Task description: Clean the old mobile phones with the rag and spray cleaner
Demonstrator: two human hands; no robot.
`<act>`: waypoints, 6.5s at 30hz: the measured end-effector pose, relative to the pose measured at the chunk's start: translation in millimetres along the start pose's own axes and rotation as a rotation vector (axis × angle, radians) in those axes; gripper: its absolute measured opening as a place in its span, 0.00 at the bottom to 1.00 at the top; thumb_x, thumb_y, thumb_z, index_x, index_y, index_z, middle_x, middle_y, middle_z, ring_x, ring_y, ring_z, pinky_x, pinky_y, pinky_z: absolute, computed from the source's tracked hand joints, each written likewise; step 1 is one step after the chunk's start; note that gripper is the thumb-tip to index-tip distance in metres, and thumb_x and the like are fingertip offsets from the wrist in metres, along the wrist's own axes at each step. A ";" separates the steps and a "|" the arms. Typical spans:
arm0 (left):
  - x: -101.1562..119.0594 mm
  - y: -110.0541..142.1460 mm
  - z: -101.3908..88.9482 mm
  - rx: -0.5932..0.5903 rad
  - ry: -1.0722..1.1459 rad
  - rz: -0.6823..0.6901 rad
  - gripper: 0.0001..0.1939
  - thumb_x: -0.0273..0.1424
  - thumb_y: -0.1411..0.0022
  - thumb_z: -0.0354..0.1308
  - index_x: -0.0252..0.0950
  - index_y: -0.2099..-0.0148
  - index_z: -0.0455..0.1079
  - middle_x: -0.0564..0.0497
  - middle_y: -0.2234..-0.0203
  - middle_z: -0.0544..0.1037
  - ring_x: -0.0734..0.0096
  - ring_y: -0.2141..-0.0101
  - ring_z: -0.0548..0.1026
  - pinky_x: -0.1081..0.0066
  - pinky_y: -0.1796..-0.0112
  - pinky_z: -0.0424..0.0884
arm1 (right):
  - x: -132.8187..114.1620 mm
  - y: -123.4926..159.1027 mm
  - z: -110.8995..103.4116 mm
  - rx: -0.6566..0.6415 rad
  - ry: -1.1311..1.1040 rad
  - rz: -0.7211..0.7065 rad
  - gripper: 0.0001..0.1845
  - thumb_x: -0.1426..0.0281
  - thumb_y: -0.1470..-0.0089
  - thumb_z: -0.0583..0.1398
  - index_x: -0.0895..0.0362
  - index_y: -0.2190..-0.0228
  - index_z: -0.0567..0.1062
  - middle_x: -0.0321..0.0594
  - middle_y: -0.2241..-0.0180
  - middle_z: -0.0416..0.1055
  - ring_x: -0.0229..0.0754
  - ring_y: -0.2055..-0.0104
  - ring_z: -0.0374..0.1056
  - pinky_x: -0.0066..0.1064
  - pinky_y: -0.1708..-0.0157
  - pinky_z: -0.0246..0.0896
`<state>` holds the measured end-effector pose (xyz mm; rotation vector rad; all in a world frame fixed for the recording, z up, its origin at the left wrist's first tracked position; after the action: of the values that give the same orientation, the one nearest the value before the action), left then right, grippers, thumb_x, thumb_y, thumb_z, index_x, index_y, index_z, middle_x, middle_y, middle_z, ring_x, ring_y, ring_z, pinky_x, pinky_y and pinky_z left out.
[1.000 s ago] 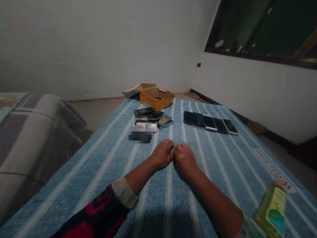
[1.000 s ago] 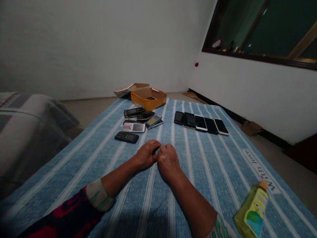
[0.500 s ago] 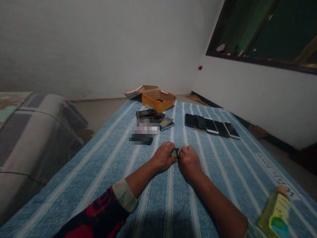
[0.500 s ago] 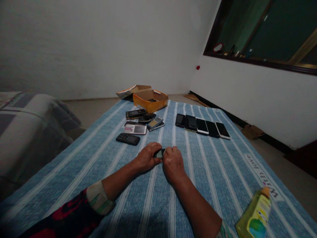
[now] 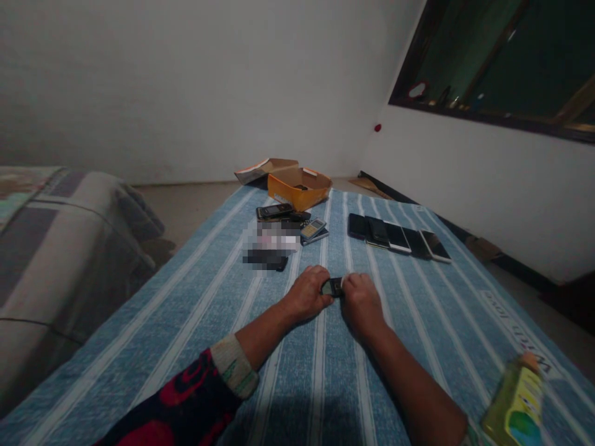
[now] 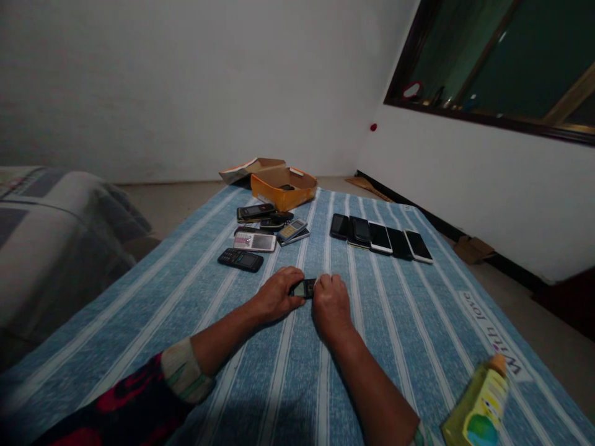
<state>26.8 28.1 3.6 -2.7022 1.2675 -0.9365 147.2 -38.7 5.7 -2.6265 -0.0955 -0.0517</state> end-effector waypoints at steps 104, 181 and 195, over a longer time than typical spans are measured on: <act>-1.7 -6.5 -3.4 0.044 0.040 0.054 0.09 0.30 0.48 0.60 0.36 0.62 0.72 0.46 0.63 0.76 0.59 0.58 0.73 0.63 0.54 0.69 | -30.8 7.5 -5.6 0.105 -0.153 -0.031 0.10 0.82 0.47 0.56 0.58 0.73 0.74 0.43 0.70 0.67 0.45 0.65 0.57 0.36 0.66 0.52; 8.4 -9.8 -15.8 0.093 0.046 0.150 0.23 0.37 0.51 0.59 0.37 0.51 0.71 0.45 0.54 0.76 0.53 0.52 0.72 0.55 0.48 0.68 | -16.5 -0.6 -26.0 -0.018 -0.448 0.128 0.29 0.79 0.47 0.50 0.58 0.43 0.63 0.45 0.57 0.71 0.47 0.58 0.66 0.36 0.58 0.64; 39.0 6.8 -15.3 0.117 0.015 0.287 0.10 0.29 0.42 0.49 0.39 0.62 0.71 0.47 0.66 0.78 0.61 0.62 0.75 0.63 0.59 0.73 | 3.9 7.9 -38.1 0.031 -0.979 0.457 0.27 0.77 0.54 0.59 0.56 0.50 0.69 0.40 0.61 0.75 0.42 0.60 0.71 0.35 0.57 0.67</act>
<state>33.2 -0.4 34.4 -2.3487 1.5001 -0.9616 151.0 -64.0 35.2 -2.3282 0.1703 1.3553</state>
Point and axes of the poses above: each hand's wrist, its own y-axis away from the middle knuckle, its own z-axis out of the palm, x = y × z, the point moved 4 cm from there along -y, towards the middle knuckle
